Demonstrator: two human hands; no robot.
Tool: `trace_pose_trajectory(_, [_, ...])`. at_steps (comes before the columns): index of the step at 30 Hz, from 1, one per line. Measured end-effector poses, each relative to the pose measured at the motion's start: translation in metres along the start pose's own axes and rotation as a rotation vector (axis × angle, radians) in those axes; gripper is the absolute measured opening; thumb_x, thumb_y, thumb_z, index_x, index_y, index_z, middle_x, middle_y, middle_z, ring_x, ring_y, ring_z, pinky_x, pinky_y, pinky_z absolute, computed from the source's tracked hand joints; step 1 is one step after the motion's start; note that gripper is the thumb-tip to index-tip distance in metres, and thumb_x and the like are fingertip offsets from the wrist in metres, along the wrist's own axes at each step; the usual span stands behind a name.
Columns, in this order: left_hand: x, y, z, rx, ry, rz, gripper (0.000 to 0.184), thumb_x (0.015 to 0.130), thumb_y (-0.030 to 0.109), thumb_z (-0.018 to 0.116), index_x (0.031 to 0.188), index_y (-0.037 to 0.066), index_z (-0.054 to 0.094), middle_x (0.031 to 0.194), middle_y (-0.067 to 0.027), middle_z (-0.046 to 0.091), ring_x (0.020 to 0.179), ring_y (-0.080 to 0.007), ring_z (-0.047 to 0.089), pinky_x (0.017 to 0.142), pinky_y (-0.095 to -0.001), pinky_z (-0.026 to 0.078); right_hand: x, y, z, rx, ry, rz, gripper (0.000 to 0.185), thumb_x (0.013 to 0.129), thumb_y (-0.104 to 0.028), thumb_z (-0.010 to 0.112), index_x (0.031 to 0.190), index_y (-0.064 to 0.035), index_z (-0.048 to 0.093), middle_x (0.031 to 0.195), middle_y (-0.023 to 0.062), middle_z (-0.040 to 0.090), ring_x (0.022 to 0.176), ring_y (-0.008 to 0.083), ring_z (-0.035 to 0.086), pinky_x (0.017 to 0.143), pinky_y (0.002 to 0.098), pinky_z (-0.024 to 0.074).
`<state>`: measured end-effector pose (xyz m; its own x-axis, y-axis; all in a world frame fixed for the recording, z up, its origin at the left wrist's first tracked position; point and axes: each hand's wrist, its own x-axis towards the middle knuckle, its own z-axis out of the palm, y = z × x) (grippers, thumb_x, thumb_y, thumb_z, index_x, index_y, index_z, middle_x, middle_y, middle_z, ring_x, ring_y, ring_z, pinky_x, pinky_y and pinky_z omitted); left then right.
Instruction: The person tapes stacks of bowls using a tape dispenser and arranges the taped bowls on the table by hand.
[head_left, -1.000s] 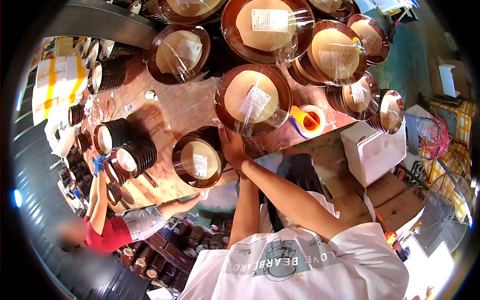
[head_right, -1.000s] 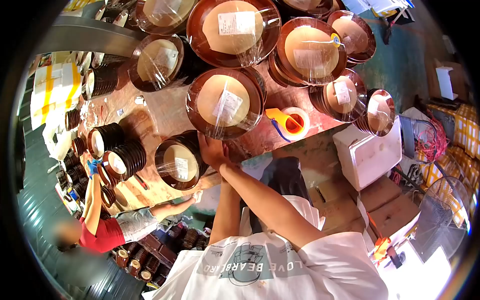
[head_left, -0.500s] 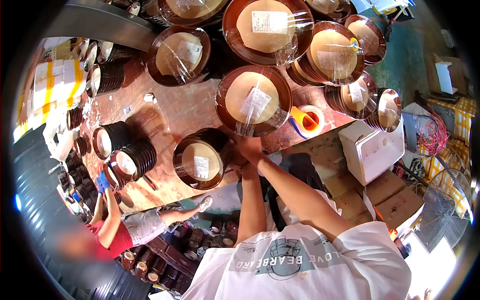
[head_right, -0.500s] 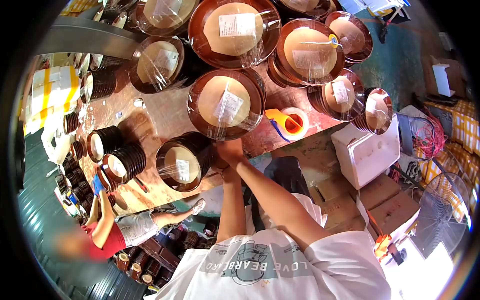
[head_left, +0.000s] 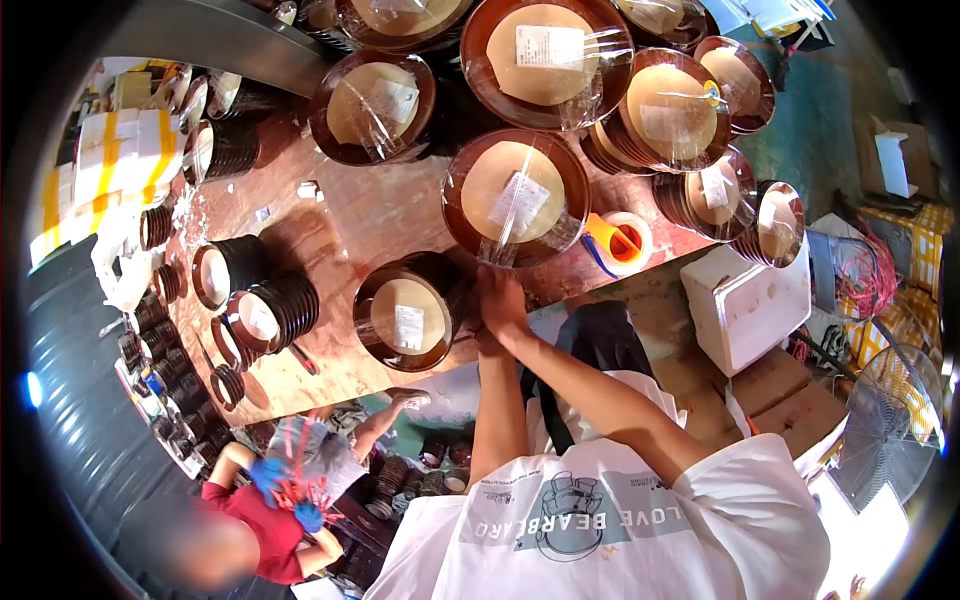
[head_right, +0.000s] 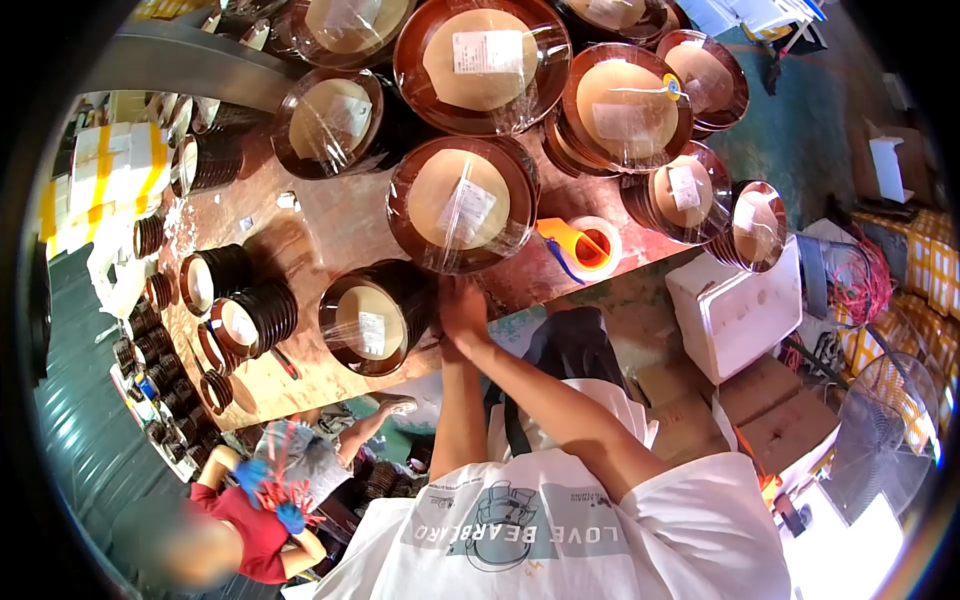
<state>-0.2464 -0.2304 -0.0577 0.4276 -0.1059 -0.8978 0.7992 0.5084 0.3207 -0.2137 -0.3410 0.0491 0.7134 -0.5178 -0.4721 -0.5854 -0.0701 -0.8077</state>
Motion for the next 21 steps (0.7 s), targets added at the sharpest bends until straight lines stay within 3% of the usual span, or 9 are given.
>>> trace_pose_trajectory(1, [-0.004,0.004,-0.007,-0.006,0.018,-0.013,0.028,0.098,0.024,0.051,0.11,0.001,0.06,0.102,-0.0163,0.069,0.088,-0.0296,0.067,0.084,-0.0464,0.056,-0.011,-0.013,0.006,0.003,0.129,-0.151,0.038,0.101,-0.026,0.046,0.124,0.0016,0.058,0.134,0.0275,0.055,0.125,0.0365,0.053,0.096,0.0514,0.0463])
trace_pose_trajectory(3, [-0.014,0.016,-0.021,-0.034,0.068,-0.073,0.027,0.098,0.024,0.051,0.109,0.001,0.06,0.101,-0.0162,0.069,0.087,-0.0294,0.068,0.084,-0.0463,0.056,-0.024,-0.064,0.004,0.257,0.018,0.288,0.046,0.103,-0.031,0.041,0.136,-0.0001,0.051,0.144,0.0275,0.048,0.135,0.0359,0.046,0.108,0.048,0.0406])
trace_pose_trajectory(5, [-0.024,0.03,-0.043,-0.068,0.146,-0.162,0.027,0.098,0.024,0.051,0.109,0.001,0.061,0.1,-0.016,0.069,0.086,-0.0292,0.068,0.083,-0.0463,0.057,-0.029,-0.032,0.047,0.04,-0.069,0.024,0.051,0.106,-0.035,0.037,0.145,-0.0035,0.044,0.15,0.0305,0.041,0.14,0.0408,0.04,0.117,0.0469,0.0321])
trace_pose_trajectory(7, [-0.047,0.053,-0.066,-0.124,0.277,-0.282,0.026,0.098,0.023,0.051,0.108,0.001,0.061,0.098,-0.0159,0.07,0.085,-0.029,0.069,0.082,-0.0462,0.057,-0.016,-0.08,0.019,0.511,-0.138,0.371,0.078,0.106,-0.054,0.029,0.157,0.0033,0.023,0.167,0.0187,0.019,0.156,0.0283,0.012,0.126,0.0358,0.0093])
trace_pose_trajectory(9, [-0.083,0.082,-0.071,-0.152,0.349,-0.311,0.026,0.098,0.023,0.052,0.107,0.002,0.061,0.098,-0.0158,0.07,0.084,-0.029,0.069,0.081,-0.0461,0.057,-0.008,-0.074,0.024,0.569,-0.168,0.431,0.079,0.105,-0.055,0.033,0.158,0.0027,0.021,0.168,0.0183,0.013,0.156,0.0275,0.011,0.126,0.0355,0.0104])
trace_pose_trajectory(11, [-0.144,0.145,-0.043,-0.022,0.447,0.303,0.054,0.096,0.039,0.04,0.133,0.003,0.056,0.131,-0.0164,0.061,0.117,-0.0308,0.06,0.096,-0.0461,0.051,-0.002,-0.068,0.028,0.517,-0.17,0.517,0.079,0.106,-0.054,0.034,0.158,0.0038,0.021,0.167,0.0193,0.018,0.156,0.0278,0.015,0.125,0.0349,0.0131])
trace_pose_trajectory(13, [-0.158,0.194,-0.01,0.272,-0.055,0.607,0.07,0.101,0.053,0.037,0.143,-0.001,0.049,0.14,-0.018,0.057,0.132,-0.0303,0.05,0.114,-0.0423,0.035,0.0,-0.059,0.034,0.484,-0.158,0.441,0.078,0.106,-0.053,0.034,0.155,0.006,0.026,0.163,0.0204,0.029,0.152,0.0301,0.025,0.122,0.0339,0.0208])
trace_pose_trajectory(15, [-0.143,0.225,0.028,0.279,-0.278,0.34,0.071,0.104,0.056,0.035,0.146,0.0,0.048,0.147,-0.016,0.053,0.138,-0.0292,0.045,0.119,-0.0424,0.026,0.005,-0.041,0.038,0.539,-0.182,0.433,0.076,0.106,-0.053,0.034,0.155,0.0048,0.029,0.162,0.0194,0.03,0.151,0.0287,0.028,0.122,0.0333,0.0218])
trace_pose_trajectory(21, [-0.098,0.248,0.058,0.385,-0.156,0.228,0.073,0.101,0.061,0.044,0.137,-0.001,0.057,0.131,-0.0154,0.066,0.115,-0.029,0.065,0.101,-0.0407,0.051,0.0,-0.073,0.005,0.563,-0.184,0.411,0.063,0.103,-0.05,0.043,0.147,-0.0066,0.05,0.153,0.0121,0.048,0.138,0.0275,0.045,0.113,0.0395,0.0352])
